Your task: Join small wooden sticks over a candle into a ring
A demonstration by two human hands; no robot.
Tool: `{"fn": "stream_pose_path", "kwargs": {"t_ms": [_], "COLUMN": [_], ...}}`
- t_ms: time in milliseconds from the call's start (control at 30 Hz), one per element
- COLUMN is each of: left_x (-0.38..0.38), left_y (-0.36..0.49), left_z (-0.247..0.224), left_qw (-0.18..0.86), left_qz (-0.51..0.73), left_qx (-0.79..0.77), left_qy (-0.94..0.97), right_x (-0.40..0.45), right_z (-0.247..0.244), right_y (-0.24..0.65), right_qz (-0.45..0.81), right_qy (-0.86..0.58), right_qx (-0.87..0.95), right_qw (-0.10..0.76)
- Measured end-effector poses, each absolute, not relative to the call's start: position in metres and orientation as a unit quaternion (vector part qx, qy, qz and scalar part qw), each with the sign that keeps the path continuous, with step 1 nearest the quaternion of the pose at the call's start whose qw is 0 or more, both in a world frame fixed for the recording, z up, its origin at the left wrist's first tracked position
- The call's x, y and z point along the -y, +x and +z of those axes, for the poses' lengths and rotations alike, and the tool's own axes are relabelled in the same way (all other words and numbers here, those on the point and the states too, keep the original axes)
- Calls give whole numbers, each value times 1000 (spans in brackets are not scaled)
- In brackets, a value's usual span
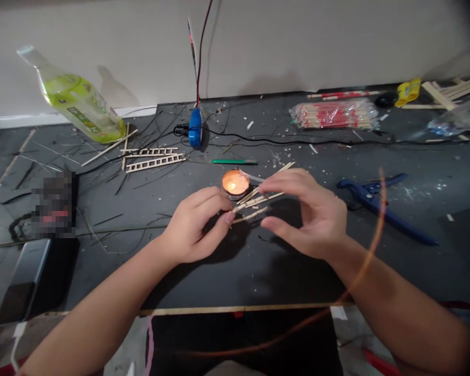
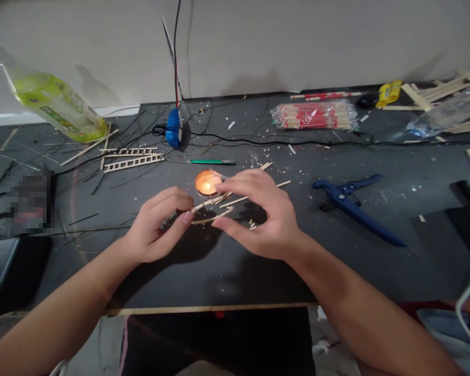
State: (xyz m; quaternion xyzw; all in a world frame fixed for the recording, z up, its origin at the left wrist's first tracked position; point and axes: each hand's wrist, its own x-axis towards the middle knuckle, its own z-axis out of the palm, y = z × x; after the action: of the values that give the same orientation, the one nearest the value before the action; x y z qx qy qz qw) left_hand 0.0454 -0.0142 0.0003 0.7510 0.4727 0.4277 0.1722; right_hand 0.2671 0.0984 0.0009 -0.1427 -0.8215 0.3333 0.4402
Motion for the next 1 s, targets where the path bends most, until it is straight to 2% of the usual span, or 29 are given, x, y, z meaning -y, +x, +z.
{"fn": "stream_pose_path", "kwargs": {"t_ms": [167, 367, 567, 1000], "left_x": [14, 14, 15, 13], "left_y": [51, 55, 59, 57], "left_z": [-6, -10, -9, -14], "left_qw": [111, 138, 151, 105], "left_qz": [447, 466, 493, 479], "left_qx": [-459, -460, -460, -473], "left_qy": [760, 743, 723, 732], "right_x": [-87, -83, -81, -76], "right_z": [1, -5, -5, -6], "right_y": [262, 266, 263, 260], "right_qz": [308, 363, 364, 372], "right_qy": [-97, -189, -187, -211], "right_qx": [842, 826, 824, 822], "right_qw": [432, 386, 391, 376]}}
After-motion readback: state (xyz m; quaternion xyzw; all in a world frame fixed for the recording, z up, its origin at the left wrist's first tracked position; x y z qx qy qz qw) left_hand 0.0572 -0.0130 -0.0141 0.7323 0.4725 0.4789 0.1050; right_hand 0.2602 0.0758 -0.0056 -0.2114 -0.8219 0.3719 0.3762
